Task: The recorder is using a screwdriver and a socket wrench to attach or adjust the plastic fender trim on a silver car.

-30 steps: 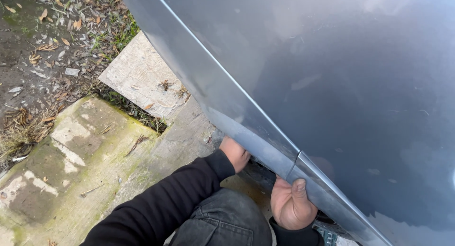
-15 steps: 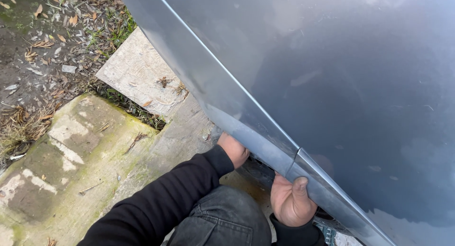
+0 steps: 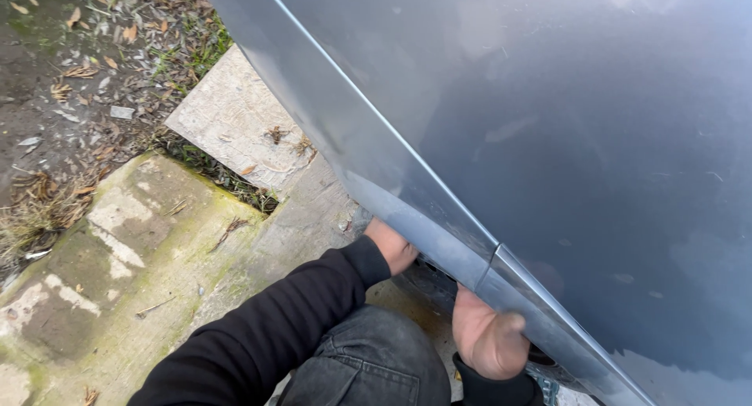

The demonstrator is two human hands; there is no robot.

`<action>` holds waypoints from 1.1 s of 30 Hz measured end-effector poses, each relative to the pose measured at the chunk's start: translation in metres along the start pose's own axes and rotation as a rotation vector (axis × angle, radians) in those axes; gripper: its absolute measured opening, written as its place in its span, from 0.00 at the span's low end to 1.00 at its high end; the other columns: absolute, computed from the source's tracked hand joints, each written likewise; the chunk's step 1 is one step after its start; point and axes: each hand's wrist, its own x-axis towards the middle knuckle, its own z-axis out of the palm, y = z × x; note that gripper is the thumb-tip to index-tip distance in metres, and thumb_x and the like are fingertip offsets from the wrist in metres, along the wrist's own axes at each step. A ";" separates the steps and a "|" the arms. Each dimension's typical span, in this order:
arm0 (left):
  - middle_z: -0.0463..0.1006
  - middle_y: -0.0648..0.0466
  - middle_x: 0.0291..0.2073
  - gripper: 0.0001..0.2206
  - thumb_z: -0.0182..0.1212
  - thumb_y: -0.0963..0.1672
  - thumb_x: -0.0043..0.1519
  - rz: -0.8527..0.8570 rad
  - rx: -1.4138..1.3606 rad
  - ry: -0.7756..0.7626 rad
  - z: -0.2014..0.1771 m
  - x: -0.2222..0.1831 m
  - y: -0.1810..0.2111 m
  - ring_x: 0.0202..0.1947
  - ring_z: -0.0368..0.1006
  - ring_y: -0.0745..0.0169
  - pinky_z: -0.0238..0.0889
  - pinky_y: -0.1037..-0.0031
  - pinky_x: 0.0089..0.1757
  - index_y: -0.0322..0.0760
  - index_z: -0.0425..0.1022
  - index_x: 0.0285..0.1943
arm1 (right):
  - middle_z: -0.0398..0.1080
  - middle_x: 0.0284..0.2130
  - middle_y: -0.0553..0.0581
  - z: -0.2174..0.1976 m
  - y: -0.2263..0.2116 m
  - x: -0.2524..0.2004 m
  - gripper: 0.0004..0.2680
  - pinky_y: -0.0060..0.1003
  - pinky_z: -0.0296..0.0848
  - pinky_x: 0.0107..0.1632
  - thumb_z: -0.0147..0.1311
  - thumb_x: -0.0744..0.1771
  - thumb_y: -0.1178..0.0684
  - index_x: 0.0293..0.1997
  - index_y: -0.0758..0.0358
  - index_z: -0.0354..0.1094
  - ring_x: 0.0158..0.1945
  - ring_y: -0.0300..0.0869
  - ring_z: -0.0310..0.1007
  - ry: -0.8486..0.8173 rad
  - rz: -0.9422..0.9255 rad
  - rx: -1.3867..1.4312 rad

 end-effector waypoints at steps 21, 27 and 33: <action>0.82 0.42 0.38 0.09 0.56 0.42 0.61 0.052 -0.043 0.289 -0.012 -0.009 0.029 0.44 0.76 0.37 0.64 0.50 0.52 0.32 0.80 0.43 | 0.63 0.71 0.56 -0.005 -0.019 0.008 0.24 0.64 0.42 0.82 0.62 0.69 0.36 0.70 0.56 0.67 0.80 0.53 0.51 -0.152 0.096 0.048; 0.82 0.45 0.39 0.08 0.55 0.42 0.63 -0.114 -0.008 0.065 0.036 -0.001 -0.017 0.43 0.77 0.44 0.68 0.54 0.48 0.35 0.80 0.43 | 0.63 0.70 0.55 -0.012 -0.014 0.003 0.20 0.63 0.42 0.84 0.59 0.71 0.39 0.69 0.56 0.67 0.80 0.51 0.51 -0.129 0.101 0.054; 0.83 0.46 0.37 0.07 0.57 0.43 0.62 -0.041 0.138 0.031 0.029 0.006 -0.007 0.41 0.77 0.43 0.67 0.50 0.49 0.37 0.80 0.42 | 0.63 0.69 0.53 -0.008 -0.015 0.003 0.19 0.63 0.41 0.83 0.60 0.71 0.43 0.70 0.55 0.66 0.80 0.49 0.51 -0.104 0.096 0.066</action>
